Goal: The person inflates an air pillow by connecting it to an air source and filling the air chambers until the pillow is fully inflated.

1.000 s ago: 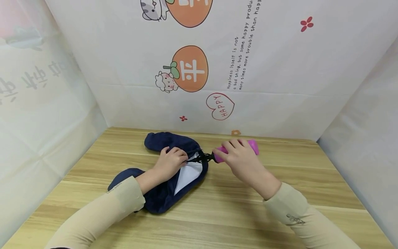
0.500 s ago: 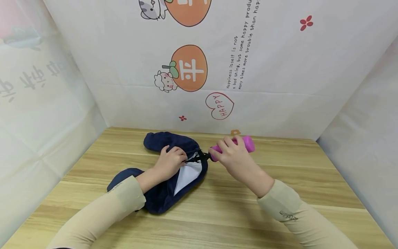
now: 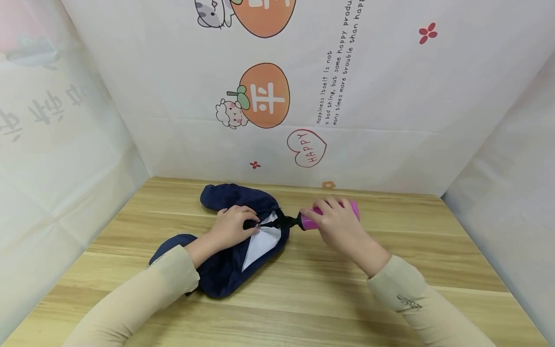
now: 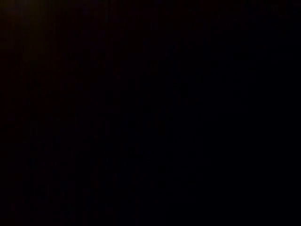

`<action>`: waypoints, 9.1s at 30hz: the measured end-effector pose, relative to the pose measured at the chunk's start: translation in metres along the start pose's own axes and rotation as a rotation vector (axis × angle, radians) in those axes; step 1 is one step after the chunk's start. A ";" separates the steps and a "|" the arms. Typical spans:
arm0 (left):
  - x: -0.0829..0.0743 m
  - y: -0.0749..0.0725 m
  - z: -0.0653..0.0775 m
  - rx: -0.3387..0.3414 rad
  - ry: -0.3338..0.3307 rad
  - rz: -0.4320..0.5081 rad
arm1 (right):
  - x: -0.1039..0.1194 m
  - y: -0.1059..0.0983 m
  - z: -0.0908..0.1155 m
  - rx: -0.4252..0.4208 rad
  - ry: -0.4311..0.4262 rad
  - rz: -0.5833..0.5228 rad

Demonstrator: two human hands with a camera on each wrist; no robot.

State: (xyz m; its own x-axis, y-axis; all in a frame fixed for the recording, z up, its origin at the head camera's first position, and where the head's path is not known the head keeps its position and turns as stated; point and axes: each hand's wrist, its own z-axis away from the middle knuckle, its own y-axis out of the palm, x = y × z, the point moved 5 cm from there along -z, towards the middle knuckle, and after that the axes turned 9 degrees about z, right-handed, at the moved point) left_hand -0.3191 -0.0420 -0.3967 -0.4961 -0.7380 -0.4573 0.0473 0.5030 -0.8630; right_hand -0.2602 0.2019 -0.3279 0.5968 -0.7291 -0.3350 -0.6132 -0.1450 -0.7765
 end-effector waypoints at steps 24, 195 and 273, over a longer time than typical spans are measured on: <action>-0.002 -0.005 0.001 -0.050 0.099 0.070 | 0.002 0.000 0.006 -0.025 0.031 -0.031; -0.039 0.077 -0.045 -0.798 -0.734 2.471 | 0.007 0.025 0.009 0.296 0.116 -0.154; -0.019 0.064 -0.035 -0.804 -0.759 2.461 | -0.011 0.032 -0.005 0.349 0.170 -0.362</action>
State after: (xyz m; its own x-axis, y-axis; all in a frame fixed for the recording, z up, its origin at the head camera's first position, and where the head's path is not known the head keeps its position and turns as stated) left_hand -0.3369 0.0199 -0.4351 0.0465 0.9974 -0.0544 -0.4551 0.0696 0.8877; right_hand -0.2884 0.2017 -0.3461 0.6282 -0.7760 0.0558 -0.1575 -0.1971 -0.9676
